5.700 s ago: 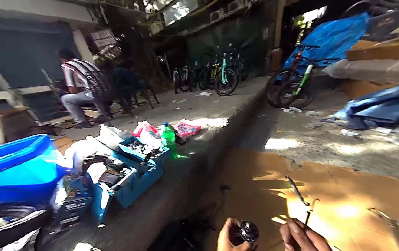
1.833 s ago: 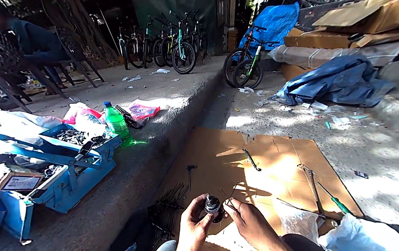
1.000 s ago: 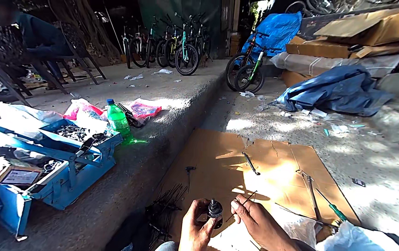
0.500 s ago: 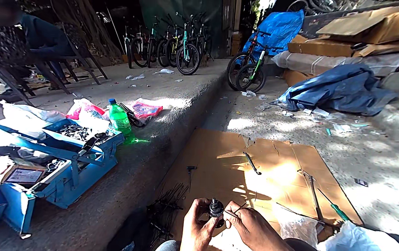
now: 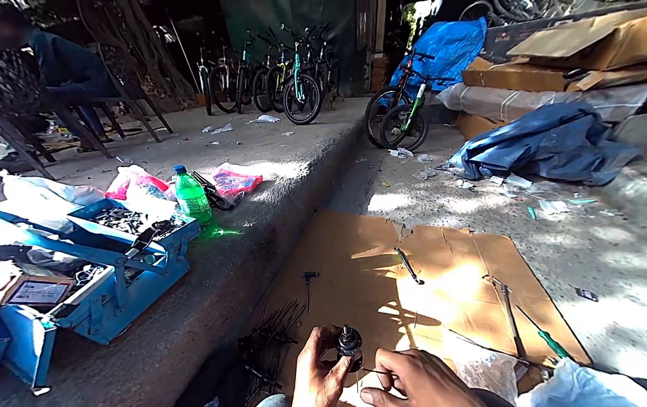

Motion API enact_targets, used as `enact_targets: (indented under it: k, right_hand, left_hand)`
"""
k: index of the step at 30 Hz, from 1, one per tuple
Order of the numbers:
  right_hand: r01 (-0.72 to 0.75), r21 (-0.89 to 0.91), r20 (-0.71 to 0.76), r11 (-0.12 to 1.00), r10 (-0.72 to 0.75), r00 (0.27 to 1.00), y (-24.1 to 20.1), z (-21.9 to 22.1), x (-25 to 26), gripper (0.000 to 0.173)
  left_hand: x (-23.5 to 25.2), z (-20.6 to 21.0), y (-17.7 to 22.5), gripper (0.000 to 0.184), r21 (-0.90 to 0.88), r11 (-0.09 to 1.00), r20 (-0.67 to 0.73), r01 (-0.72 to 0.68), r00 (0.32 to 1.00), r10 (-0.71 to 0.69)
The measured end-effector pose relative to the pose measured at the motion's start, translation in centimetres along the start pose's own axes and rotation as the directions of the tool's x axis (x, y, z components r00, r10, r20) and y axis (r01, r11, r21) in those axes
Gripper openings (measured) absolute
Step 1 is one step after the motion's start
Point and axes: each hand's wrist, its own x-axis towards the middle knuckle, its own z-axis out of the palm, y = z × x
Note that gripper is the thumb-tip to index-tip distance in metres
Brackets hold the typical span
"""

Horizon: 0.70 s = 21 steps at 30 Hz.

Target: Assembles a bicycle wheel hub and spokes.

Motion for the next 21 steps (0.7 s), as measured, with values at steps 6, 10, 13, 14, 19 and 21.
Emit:
enact_targets:
  k: [6,10,13,14,19,21]
  right_hand:
    - [0.263,0.605,-0.352,0.752,-0.044,0.935,1.6,-2.4,0.0,0.039]
    - [0.149,0.134,-0.525,0.980,-0.057,0.849,1.8,-2.5,0.6,0.041]
    - [0.219,0.211,-0.548,0.953,-0.070,0.833,2.0,-1.6,1.1,0.038]
    - [0.271,0.300,-0.534,0.915,-0.075,0.842,1.9,-1.3,1.3,0.035]
    - [0.341,0.393,-0.529,0.854,-0.094,0.843,1.6,0.2,2.0,0.030]
    - [0.325,0.373,-0.515,0.869,-0.097,0.852,1.7,0.5,2.3,0.031]
  left_hand:
    - [-0.1,0.0,-0.1,0.056,0.041,0.999,0.083,0.000,0.997,-0.003]
    - [-0.2,0.0,-0.1,0.055,0.073,0.997,0.127,0.031,0.991,-0.040]
    - [-0.2,0.0,-0.3,0.057,0.093,0.994,0.127,0.056,0.990,-0.068]
    - [-0.2,0.0,-0.4,0.057,0.101,0.993,0.128,0.062,0.989,-0.075]
    - [-0.3,-0.1,-0.5,0.057,0.120,0.990,0.139,0.081,0.986,-0.097]
    - [-0.3,-0.1,-0.4,0.056,0.131,0.987,0.147,0.087,0.983,-0.106]
